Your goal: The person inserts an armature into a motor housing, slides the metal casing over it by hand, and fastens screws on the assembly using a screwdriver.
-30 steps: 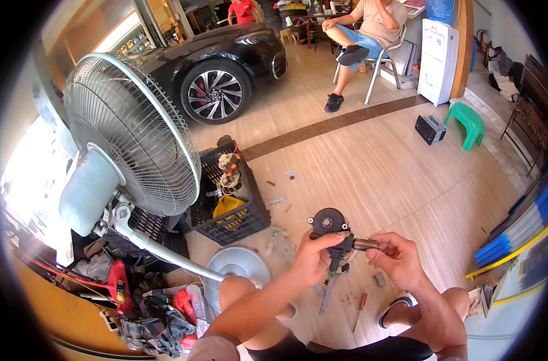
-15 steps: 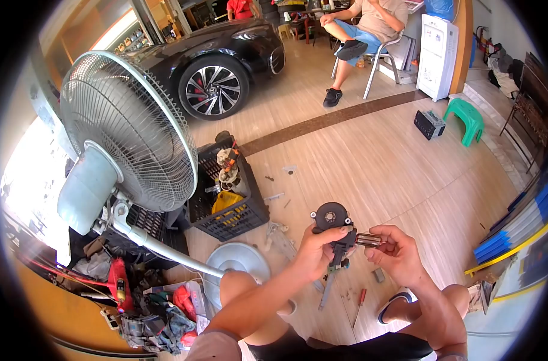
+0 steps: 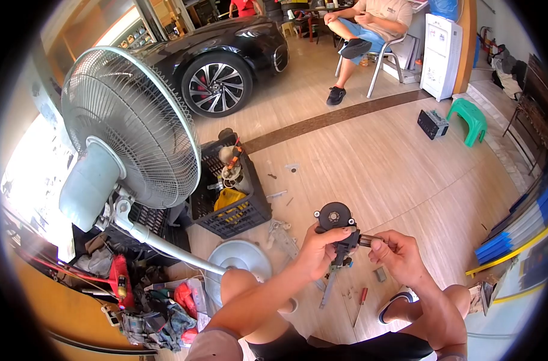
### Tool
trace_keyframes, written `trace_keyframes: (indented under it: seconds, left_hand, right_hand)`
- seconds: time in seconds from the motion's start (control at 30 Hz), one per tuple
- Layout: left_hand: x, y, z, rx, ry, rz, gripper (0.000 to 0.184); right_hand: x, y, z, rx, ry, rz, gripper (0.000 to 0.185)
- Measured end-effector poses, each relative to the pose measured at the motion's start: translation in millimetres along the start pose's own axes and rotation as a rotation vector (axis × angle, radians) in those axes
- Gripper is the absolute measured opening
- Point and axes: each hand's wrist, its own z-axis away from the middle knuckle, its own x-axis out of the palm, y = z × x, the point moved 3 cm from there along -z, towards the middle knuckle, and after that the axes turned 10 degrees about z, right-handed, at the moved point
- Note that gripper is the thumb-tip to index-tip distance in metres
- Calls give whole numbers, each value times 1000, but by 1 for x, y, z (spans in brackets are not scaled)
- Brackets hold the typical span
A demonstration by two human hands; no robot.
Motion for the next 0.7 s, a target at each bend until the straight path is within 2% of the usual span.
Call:
trace_keyframes:
  seconds: [0.1, 0.2, 0.5, 0.6, 0.7]
  left_hand:
    - [2, 0, 0, 14, 9, 9, 25]
    - [2, 0, 0, 16, 6, 7, 24]
    - [-4, -3, -4, -10, 9, -7, 21]
    - [3, -1, -2, 14, 3, 10, 21]
    - [3, -2, -2, 12, -12, 5, 21]
  right_hand:
    - [8, -12, 1, -108, 98, -68, 26]
    - [7, -7, -1, -127, 86, -25, 27]
    - [-3, 8, -3, -16, -49, 112, 28]
    - [6, -7, 0, -69, 66, -22, 29]
    - [6, -6, -1, -100, 76, 40, 29]
